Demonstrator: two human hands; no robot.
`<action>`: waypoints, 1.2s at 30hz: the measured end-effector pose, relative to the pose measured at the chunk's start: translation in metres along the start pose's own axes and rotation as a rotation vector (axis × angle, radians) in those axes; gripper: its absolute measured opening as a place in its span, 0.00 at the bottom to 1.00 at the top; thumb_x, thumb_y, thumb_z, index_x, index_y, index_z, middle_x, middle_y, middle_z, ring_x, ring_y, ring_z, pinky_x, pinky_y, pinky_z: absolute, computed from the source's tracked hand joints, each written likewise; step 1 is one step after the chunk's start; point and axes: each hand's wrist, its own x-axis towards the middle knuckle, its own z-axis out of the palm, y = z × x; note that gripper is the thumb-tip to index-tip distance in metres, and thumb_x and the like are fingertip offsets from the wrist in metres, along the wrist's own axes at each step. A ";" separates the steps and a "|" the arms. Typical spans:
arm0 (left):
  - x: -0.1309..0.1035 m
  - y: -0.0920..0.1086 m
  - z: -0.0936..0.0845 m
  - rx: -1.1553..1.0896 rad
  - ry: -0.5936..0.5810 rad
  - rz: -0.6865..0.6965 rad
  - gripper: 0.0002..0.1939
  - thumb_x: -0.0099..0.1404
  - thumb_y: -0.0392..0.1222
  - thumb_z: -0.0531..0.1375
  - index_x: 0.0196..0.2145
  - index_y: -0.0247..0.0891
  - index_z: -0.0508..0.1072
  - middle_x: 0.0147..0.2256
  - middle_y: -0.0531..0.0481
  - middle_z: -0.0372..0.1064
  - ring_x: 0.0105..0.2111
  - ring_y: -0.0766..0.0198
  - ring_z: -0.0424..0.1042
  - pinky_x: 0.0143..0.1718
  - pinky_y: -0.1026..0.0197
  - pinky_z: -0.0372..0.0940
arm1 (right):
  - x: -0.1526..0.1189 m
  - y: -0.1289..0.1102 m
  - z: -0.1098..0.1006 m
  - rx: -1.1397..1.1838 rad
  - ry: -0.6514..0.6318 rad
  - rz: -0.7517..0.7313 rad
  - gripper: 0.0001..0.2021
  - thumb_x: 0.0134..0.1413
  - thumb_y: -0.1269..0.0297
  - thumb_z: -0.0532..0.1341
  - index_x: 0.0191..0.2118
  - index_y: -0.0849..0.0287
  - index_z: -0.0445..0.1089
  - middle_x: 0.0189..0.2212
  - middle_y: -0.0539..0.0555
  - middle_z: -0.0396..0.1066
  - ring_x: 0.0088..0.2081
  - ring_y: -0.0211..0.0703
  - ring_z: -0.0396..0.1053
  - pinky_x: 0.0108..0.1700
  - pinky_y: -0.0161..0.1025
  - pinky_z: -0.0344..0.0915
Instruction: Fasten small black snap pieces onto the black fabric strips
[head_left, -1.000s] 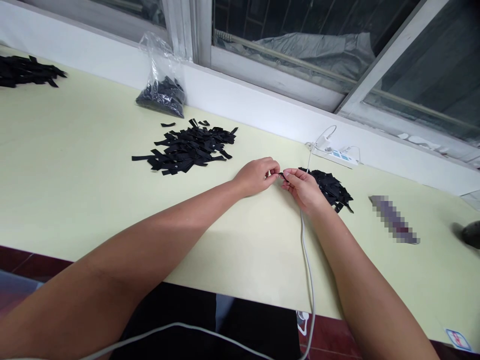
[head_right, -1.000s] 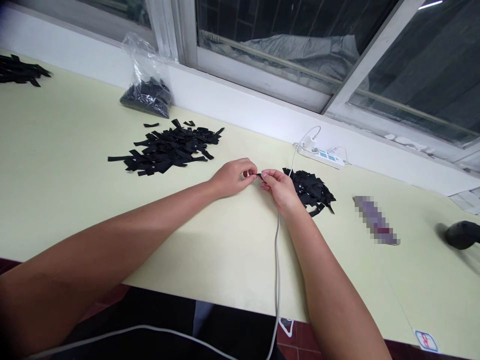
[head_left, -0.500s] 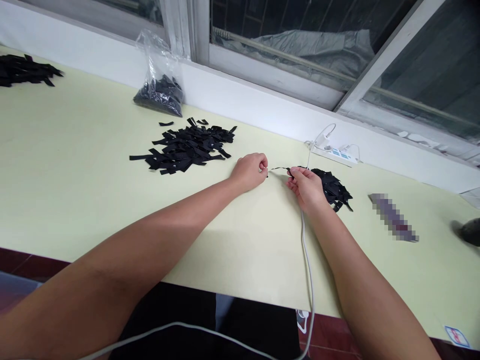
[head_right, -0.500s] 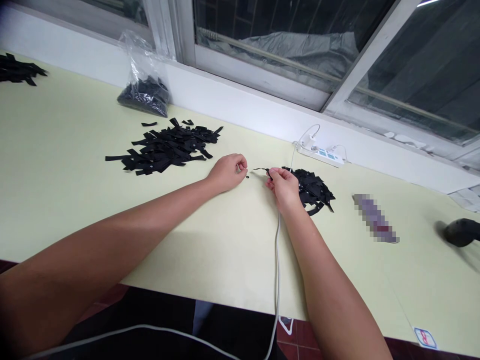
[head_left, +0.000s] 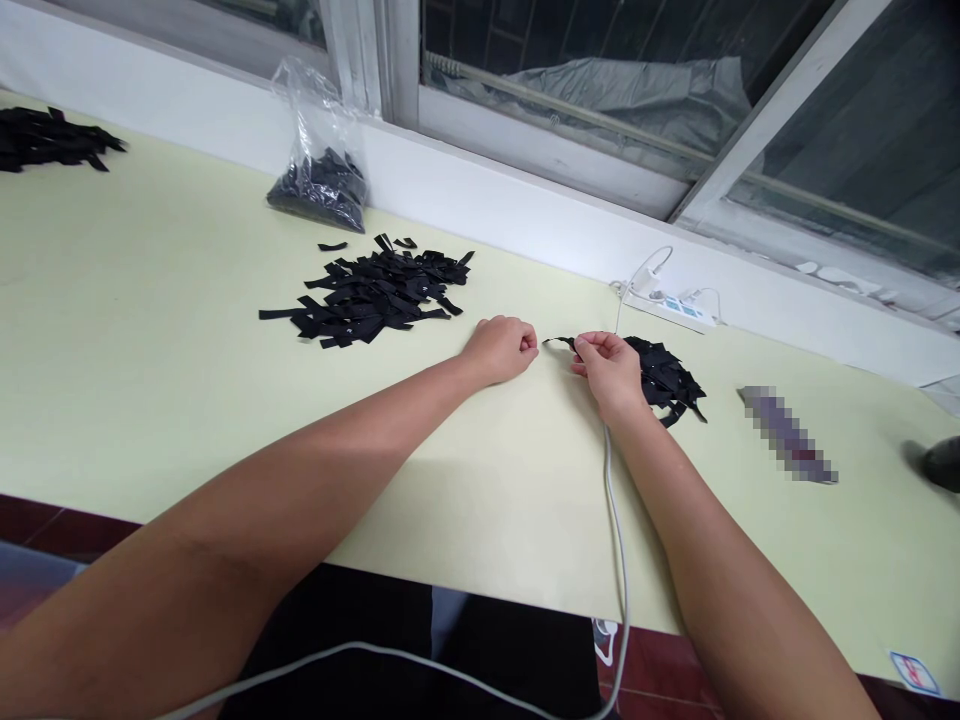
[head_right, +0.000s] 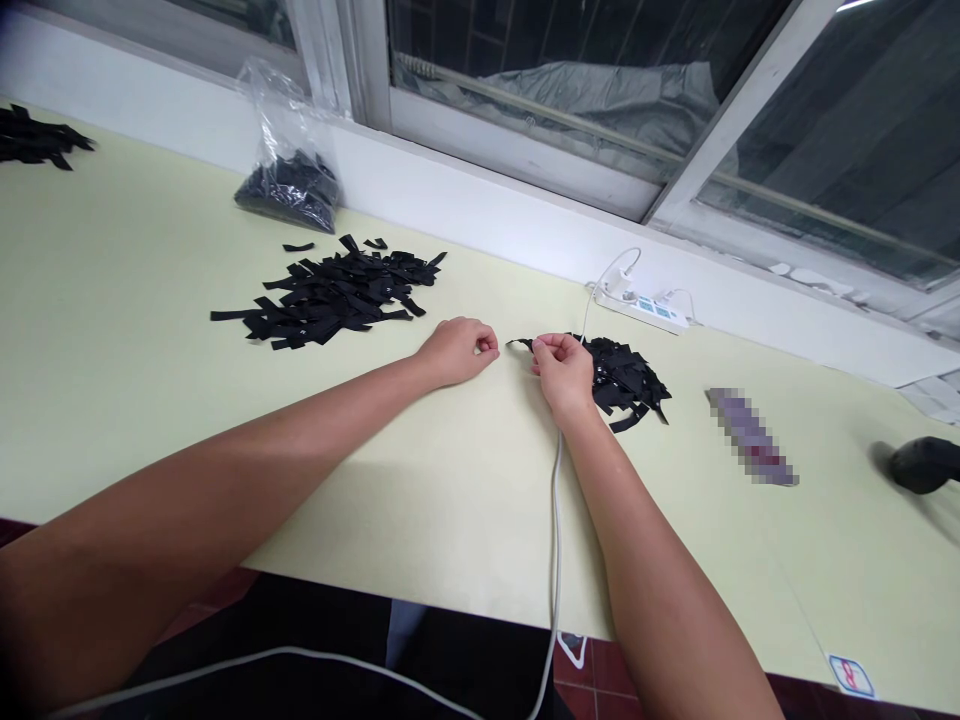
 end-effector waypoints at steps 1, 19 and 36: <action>0.000 0.000 0.000 -0.002 -0.001 0.001 0.07 0.62 0.41 0.59 0.31 0.40 0.77 0.34 0.48 0.76 0.36 0.57 0.71 0.42 0.54 0.62 | 0.000 0.000 0.000 -0.008 -0.002 -0.005 0.13 0.44 0.58 0.68 0.35 0.59 0.71 0.29 0.50 0.71 0.29 0.37 0.68 0.32 0.37 0.72; 0.001 -0.002 0.002 -0.041 -0.002 -0.005 0.10 0.62 0.44 0.58 0.34 0.43 0.80 0.37 0.50 0.76 0.38 0.58 0.72 0.44 0.55 0.62 | 0.004 0.007 -0.001 -0.061 -0.023 -0.066 0.13 0.46 0.56 0.66 0.36 0.59 0.71 0.28 0.51 0.71 0.28 0.38 0.69 0.32 0.38 0.71; -0.002 0.003 0.002 -0.012 -0.064 0.088 0.07 0.65 0.38 0.54 0.36 0.39 0.72 0.40 0.46 0.74 0.44 0.54 0.69 0.48 0.51 0.59 | 0.010 0.022 -0.001 -0.249 -0.041 -0.193 0.17 0.50 0.50 0.64 0.38 0.58 0.72 0.32 0.54 0.75 0.30 0.41 0.71 0.35 0.40 0.70</action>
